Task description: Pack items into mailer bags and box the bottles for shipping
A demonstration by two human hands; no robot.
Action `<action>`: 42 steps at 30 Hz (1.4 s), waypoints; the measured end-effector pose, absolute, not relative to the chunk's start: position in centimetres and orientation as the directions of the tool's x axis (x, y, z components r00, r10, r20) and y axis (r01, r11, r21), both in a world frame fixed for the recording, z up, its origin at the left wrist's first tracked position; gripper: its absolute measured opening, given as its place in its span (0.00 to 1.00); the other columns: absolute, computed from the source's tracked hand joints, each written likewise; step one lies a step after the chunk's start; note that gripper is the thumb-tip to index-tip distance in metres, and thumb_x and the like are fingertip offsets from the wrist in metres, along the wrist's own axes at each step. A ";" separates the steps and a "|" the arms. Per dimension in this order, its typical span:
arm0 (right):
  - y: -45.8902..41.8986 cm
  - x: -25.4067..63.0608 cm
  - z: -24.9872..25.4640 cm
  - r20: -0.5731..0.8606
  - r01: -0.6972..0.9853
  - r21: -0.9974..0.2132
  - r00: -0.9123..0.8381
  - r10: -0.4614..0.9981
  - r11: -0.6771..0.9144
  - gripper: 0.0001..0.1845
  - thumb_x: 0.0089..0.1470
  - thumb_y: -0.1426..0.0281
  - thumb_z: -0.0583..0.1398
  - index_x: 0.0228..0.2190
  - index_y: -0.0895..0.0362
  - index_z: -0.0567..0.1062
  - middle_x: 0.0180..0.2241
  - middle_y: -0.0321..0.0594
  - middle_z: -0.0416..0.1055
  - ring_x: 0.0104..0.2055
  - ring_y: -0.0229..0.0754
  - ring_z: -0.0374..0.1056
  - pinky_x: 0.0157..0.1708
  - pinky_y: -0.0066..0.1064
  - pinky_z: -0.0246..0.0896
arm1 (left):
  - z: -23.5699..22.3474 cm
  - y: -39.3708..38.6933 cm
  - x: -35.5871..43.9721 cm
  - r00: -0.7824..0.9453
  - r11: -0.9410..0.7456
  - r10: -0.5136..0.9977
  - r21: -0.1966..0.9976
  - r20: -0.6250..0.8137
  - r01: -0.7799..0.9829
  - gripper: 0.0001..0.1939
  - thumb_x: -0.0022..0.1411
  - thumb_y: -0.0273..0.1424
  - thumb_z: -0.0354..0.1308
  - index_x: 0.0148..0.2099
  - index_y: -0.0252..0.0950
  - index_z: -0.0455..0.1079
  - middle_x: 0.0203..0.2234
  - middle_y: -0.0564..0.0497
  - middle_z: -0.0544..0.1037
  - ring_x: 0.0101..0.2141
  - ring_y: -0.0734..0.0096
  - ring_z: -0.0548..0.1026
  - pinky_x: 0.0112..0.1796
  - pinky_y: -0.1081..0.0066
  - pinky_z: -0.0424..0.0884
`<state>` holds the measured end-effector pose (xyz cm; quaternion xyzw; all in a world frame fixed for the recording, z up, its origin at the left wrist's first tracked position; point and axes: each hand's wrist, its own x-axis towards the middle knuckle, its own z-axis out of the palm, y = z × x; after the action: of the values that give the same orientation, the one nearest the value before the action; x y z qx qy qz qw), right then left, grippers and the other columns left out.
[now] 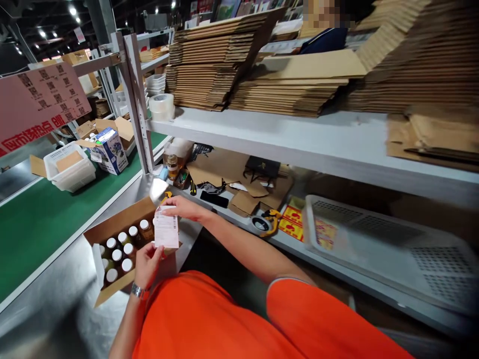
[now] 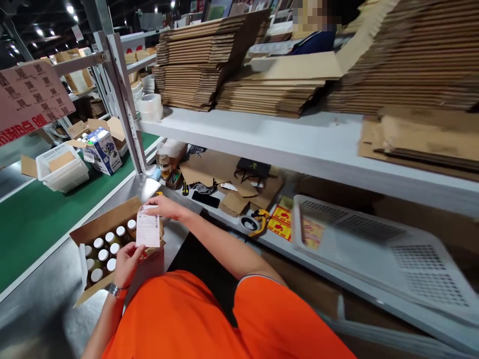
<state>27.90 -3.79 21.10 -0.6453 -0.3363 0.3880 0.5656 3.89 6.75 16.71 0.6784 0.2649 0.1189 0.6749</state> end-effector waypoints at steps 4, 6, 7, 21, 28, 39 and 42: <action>-3.8 28.0 20.9 -0.124 0.003 -0.990 0.477 0.870 -0.143 0.24 0.43 0.55 0.77 0.40 0.58 0.89 0.39 0.40 0.88 0.37 0.42 0.78 0.39 0.29 0.70 | 16.6 6.6 4.0 0.830 0.050 0.523 0.979 -0.193 0.196 0.28 0.54 0.58 0.73 0.30 0.35 0.79 0.23 0.50 0.81 0.26 0.70 0.73 0.33 0.70 0.67; -3.7 27.9 20.9 -0.128 0.005 -0.989 0.484 0.866 -0.150 0.24 0.43 0.56 0.76 0.40 0.58 0.89 0.39 0.40 0.88 0.37 0.41 0.78 0.39 0.29 0.69 | 16.6 6.6 3.9 0.829 0.045 0.523 0.978 -0.196 0.203 0.28 0.54 0.58 0.73 0.29 0.35 0.78 0.23 0.50 0.81 0.26 0.70 0.73 0.33 0.70 0.67; -3.7 27.9 20.8 -0.133 0.002 -0.988 0.487 0.863 -0.153 0.24 0.43 0.57 0.76 0.40 0.58 0.89 0.39 0.40 0.88 0.37 0.41 0.78 0.39 0.29 0.69 | 16.6 6.6 3.9 0.829 0.044 0.523 0.977 -0.199 0.207 0.28 0.54 0.58 0.73 0.29 0.35 0.78 0.23 0.50 0.81 0.26 0.70 0.73 0.33 0.70 0.67; -3.5 27.4 20.4 -0.154 -0.036 -0.987 0.498 0.854 -0.157 0.24 0.42 0.56 0.77 0.39 0.58 0.89 0.39 0.40 0.87 0.38 0.42 0.78 0.40 0.30 0.70 | 17.0 6.5 3.7 0.828 0.072 0.514 0.973 -0.223 0.217 0.29 0.52 0.58 0.74 0.28 0.36 0.78 0.23 0.51 0.81 0.26 0.71 0.72 0.33 0.70 0.68; -3.6 27.3 20.1 -0.154 -0.046 -0.988 0.497 0.854 -0.151 0.25 0.42 0.56 0.77 0.39 0.58 0.88 0.39 0.40 0.87 0.39 0.43 0.78 0.41 0.31 0.70 | 17.2 6.2 3.6 0.828 0.062 0.516 0.973 -0.222 0.222 0.30 0.51 0.60 0.73 0.27 0.36 0.77 0.23 0.50 0.80 0.26 0.70 0.71 0.33 0.69 0.66; -3.7 27.2 19.8 -0.164 -0.044 -0.985 0.492 0.855 -0.164 0.26 0.42 0.55 0.77 0.40 0.58 0.88 0.40 0.41 0.87 0.40 0.43 0.79 0.42 0.32 0.71 | 16.8 6.1 3.3 0.828 0.031 0.520 0.973 -0.210 0.228 0.31 0.53 0.62 0.71 0.26 0.36 0.76 0.23 0.49 0.80 0.26 0.69 0.71 0.33 0.68 0.66; -3.7 27.3 19.7 -0.165 -0.046 -0.985 0.491 0.855 -0.164 0.26 0.43 0.54 0.77 0.41 0.58 0.88 0.41 0.42 0.87 0.40 0.43 0.79 0.43 0.32 0.71 | 16.7 6.1 3.3 0.827 0.037 0.520 0.973 -0.213 0.228 0.30 0.54 0.60 0.72 0.27 0.36 0.77 0.23 0.49 0.81 0.26 0.70 0.72 0.33 0.69 0.66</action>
<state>27.27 -3.69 19.66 -0.6512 -0.3107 0.3975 0.5669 3.32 6.09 16.73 0.6853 0.2729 0.1096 0.6662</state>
